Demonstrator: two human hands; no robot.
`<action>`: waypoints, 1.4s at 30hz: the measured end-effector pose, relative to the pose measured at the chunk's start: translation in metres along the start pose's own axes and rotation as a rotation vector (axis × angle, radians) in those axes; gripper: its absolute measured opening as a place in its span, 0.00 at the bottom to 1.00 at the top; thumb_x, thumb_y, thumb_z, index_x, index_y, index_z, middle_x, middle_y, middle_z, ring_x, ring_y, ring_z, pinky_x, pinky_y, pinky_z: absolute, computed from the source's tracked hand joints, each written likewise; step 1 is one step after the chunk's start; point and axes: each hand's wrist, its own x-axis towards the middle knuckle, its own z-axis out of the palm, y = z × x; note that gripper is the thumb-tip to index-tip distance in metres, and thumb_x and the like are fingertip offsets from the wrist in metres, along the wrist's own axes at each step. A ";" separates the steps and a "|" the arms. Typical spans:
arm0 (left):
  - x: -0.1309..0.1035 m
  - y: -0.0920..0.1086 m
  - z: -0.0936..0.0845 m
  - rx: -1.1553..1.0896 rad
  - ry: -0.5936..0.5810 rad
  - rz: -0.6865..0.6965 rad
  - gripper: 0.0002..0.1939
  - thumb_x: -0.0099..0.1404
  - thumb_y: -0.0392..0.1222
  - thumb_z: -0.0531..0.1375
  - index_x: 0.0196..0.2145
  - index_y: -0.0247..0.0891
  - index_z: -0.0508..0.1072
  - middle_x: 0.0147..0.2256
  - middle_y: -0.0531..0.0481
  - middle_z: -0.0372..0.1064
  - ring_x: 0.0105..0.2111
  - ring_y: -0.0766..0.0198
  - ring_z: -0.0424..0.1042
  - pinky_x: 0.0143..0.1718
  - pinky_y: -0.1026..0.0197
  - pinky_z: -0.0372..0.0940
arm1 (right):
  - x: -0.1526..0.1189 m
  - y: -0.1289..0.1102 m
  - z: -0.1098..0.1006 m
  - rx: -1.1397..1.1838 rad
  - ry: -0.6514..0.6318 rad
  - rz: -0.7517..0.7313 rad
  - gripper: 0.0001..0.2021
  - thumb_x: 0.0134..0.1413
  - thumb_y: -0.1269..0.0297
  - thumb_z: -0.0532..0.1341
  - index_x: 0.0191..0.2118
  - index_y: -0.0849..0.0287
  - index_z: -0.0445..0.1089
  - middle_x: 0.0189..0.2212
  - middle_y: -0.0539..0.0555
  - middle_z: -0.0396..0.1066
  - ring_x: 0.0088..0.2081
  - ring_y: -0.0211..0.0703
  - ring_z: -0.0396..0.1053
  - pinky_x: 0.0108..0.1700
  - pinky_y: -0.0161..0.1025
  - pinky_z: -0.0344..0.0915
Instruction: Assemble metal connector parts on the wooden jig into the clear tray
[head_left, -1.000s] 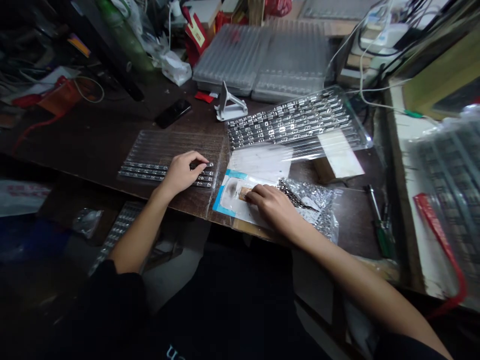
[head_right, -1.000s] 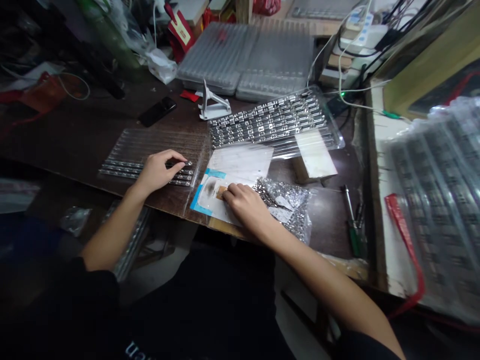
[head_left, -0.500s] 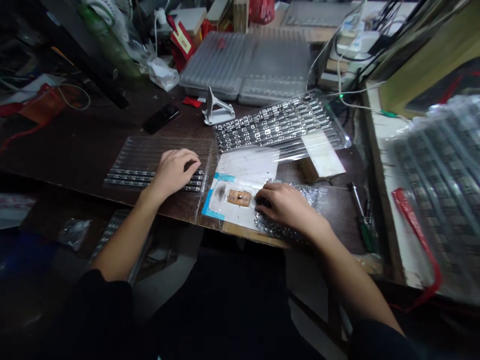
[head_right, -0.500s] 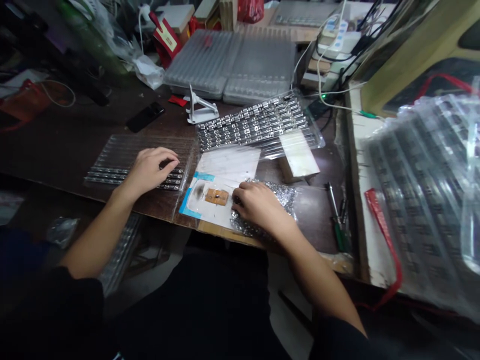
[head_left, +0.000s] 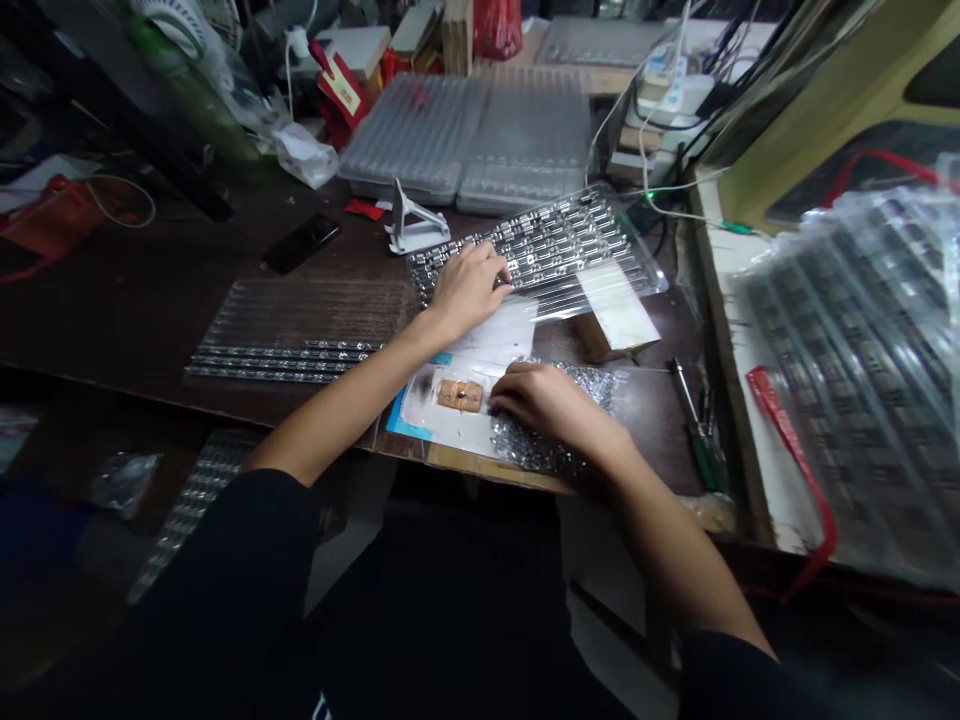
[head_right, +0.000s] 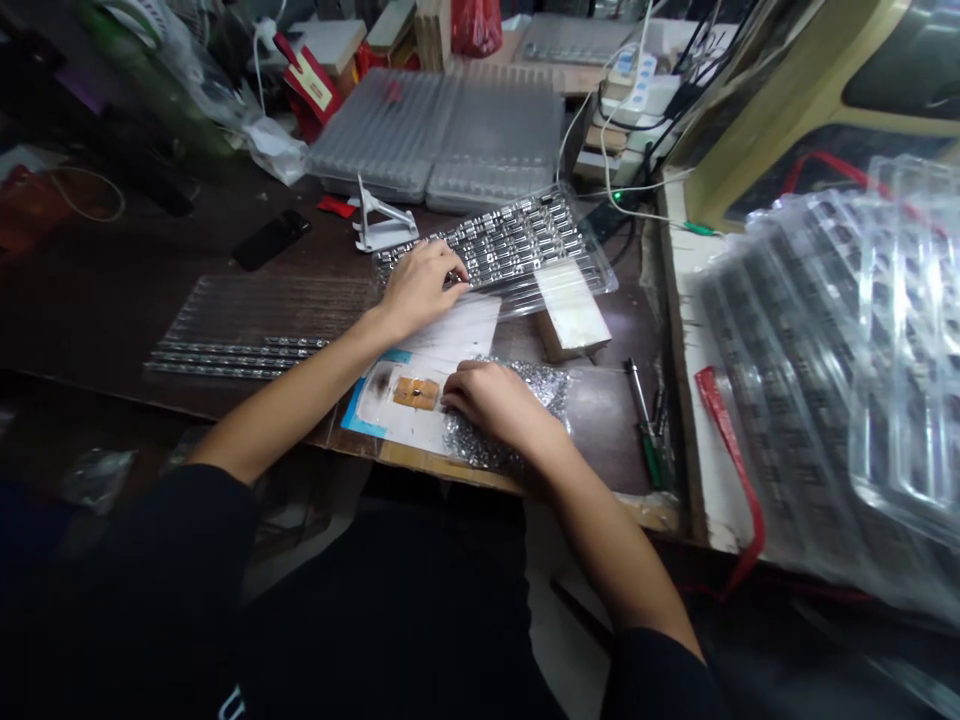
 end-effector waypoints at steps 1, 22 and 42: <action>0.003 -0.001 0.003 -0.001 -0.003 -0.002 0.03 0.63 0.36 0.66 0.35 0.36 0.76 0.42 0.43 0.71 0.49 0.48 0.69 0.55 0.45 0.63 | 0.000 0.000 0.000 0.016 0.012 -0.001 0.08 0.65 0.68 0.61 0.40 0.61 0.79 0.38 0.59 0.78 0.39 0.44 0.75 0.42 0.37 0.65; -0.168 0.004 -0.031 -0.404 -0.040 -0.196 0.03 0.68 0.40 0.62 0.39 0.41 0.76 0.40 0.49 0.79 0.42 0.58 0.77 0.47 0.55 0.70 | 0.010 -0.007 0.012 0.150 0.245 0.077 0.12 0.58 0.77 0.58 0.40 0.61 0.78 0.39 0.58 0.79 0.40 0.45 0.75 0.45 0.39 0.67; -0.172 0.000 -0.024 -0.430 -0.011 -0.124 0.03 0.68 0.38 0.63 0.39 0.42 0.78 0.40 0.48 0.80 0.42 0.57 0.77 0.46 0.54 0.70 | 0.020 -0.023 0.028 -0.074 0.101 0.155 0.12 0.62 0.72 0.57 0.45 0.61 0.78 0.42 0.59 0.78 0.39 0.47 0.74 0.40 0.38 0.63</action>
